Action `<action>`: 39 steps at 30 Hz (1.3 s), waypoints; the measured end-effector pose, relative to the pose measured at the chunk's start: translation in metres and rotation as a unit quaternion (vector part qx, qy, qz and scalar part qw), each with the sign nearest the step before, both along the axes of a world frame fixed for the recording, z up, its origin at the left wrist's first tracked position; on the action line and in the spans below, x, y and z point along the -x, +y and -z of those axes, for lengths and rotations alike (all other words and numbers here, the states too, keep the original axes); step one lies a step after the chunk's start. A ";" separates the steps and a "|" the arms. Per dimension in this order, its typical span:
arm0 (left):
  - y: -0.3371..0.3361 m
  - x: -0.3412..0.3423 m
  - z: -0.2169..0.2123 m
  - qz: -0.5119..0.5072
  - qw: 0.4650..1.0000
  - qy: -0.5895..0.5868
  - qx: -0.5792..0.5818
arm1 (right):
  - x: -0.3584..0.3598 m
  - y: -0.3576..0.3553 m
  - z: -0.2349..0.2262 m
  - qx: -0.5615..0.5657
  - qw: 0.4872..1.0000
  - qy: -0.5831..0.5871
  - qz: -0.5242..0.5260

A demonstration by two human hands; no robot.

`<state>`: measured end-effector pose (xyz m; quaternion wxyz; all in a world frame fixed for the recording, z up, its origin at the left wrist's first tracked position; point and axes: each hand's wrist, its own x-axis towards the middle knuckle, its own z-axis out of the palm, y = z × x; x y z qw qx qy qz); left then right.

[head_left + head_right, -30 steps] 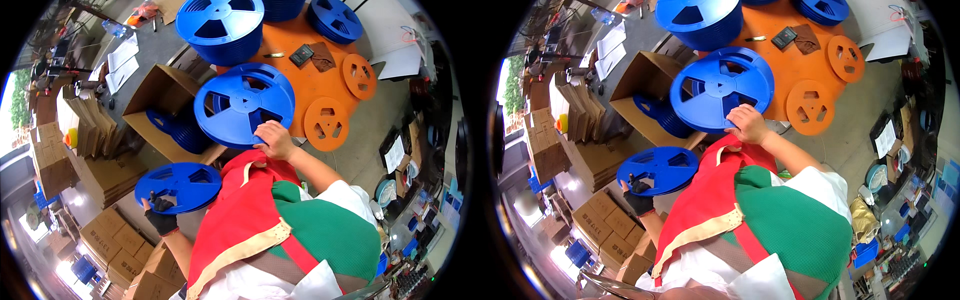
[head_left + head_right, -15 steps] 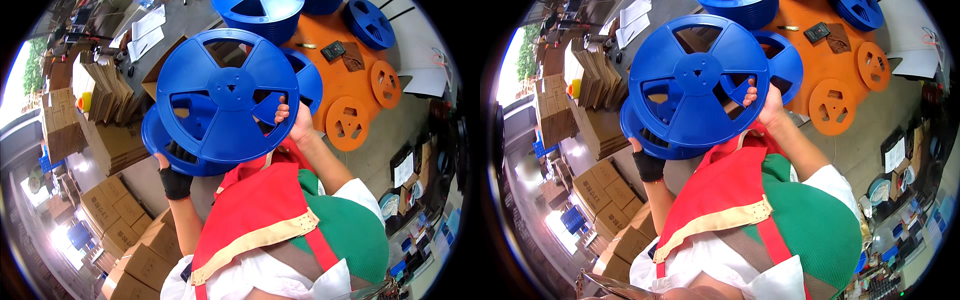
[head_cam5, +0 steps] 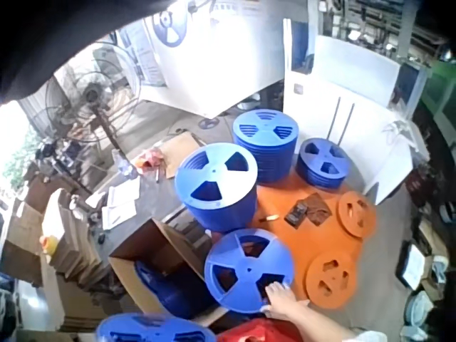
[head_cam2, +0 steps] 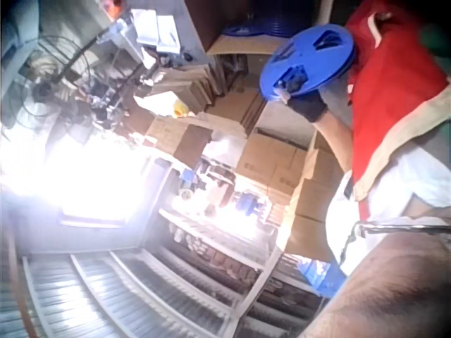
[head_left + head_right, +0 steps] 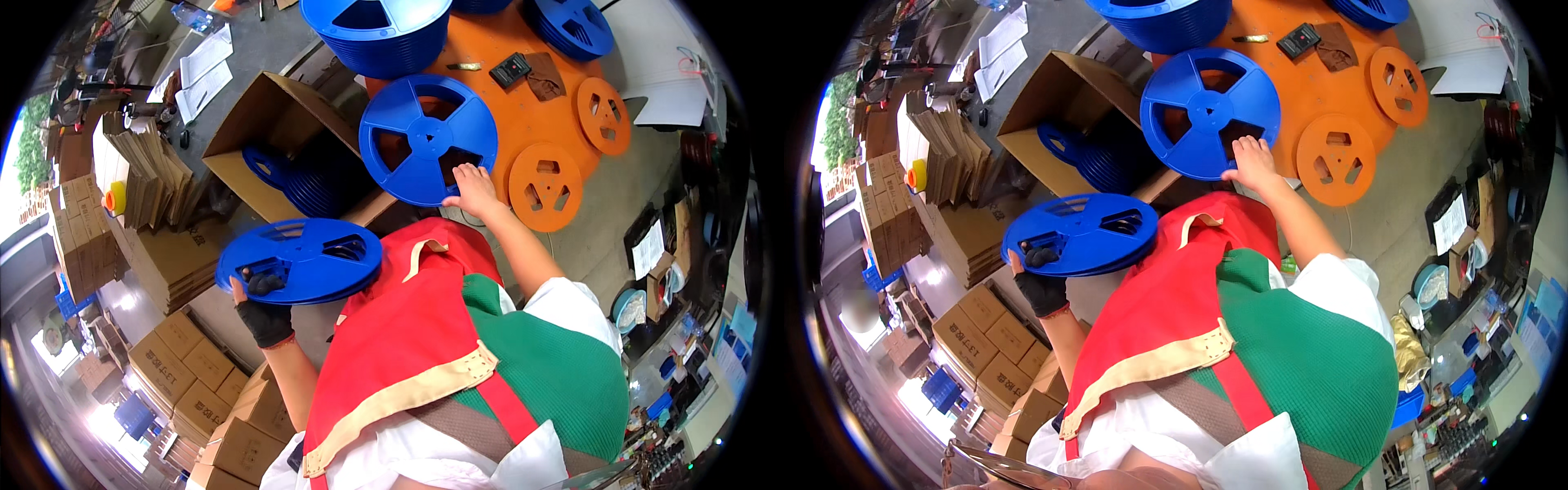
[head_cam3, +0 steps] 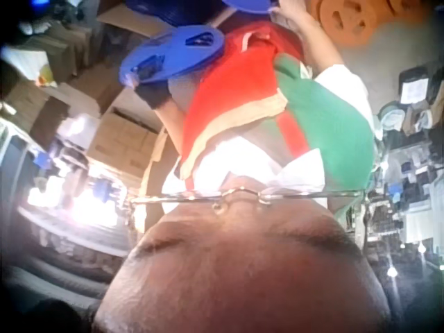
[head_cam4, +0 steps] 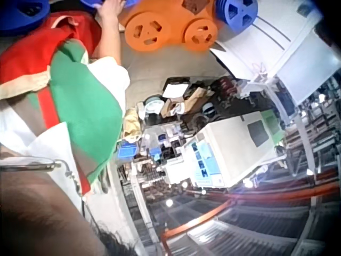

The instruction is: The person picks up blue plastic reels from a table and places them one by one into a cardboard box.

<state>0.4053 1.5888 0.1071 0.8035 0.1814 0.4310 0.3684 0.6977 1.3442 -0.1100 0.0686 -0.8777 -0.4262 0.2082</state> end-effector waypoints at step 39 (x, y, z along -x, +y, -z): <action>-0.028 0.007 -0.002 0.101 0.992 -0.046 -0.061 | 0.012 0.032 0.001 -0.052 0.986 0.124 0.098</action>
